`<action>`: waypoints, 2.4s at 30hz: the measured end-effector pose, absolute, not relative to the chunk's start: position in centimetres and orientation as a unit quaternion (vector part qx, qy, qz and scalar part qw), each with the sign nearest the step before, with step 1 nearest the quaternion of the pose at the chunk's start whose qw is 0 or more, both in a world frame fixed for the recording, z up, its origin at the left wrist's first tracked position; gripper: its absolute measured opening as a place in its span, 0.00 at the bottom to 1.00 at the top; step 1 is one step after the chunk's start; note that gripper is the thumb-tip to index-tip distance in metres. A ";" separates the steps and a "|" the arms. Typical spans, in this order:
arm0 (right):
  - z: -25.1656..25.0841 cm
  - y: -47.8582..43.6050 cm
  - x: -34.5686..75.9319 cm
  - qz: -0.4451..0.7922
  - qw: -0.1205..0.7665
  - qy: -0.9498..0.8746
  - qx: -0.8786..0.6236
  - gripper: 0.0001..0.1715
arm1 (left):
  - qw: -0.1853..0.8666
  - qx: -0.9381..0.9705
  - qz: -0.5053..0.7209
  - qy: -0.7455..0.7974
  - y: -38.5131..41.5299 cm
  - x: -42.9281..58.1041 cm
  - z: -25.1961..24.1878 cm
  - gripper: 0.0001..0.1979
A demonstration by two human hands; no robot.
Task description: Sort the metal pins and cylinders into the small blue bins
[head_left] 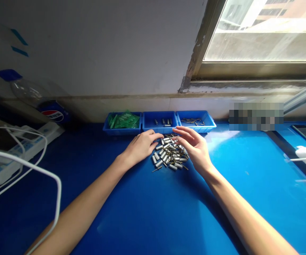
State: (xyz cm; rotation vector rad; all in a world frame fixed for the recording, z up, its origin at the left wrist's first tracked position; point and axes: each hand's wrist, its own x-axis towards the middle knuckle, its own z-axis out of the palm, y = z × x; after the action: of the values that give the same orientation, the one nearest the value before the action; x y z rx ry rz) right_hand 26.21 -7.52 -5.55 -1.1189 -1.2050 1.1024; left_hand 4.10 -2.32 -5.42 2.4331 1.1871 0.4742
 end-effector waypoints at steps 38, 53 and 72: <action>-5.2 -7.5 26.0 0.520 0.499 -0.509 -0.471 0.18 | 0.419 0.735 0.373 0.381 -3.8 5.7 -3.7 0.07; -5.6 -7.5 25.5 0.463 0.535 -0.536 -0.461 0.21 | 0.199 0.848 0.141 0.471 -2.7 4.4 -4.5 0.10; -5.3 -7.7 25.9 0.506 0.496 -0.516 -0.481 0.22 | 0.472 0.687 0.379 0.402 -2.2 4.6 -4.0 0.14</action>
State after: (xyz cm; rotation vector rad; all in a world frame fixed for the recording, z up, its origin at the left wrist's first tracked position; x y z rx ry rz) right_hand 25.90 -7.67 -5.30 -1.1639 -1.2501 1.2265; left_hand 4.61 -2.24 -4.04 1.6823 0.9843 0.9292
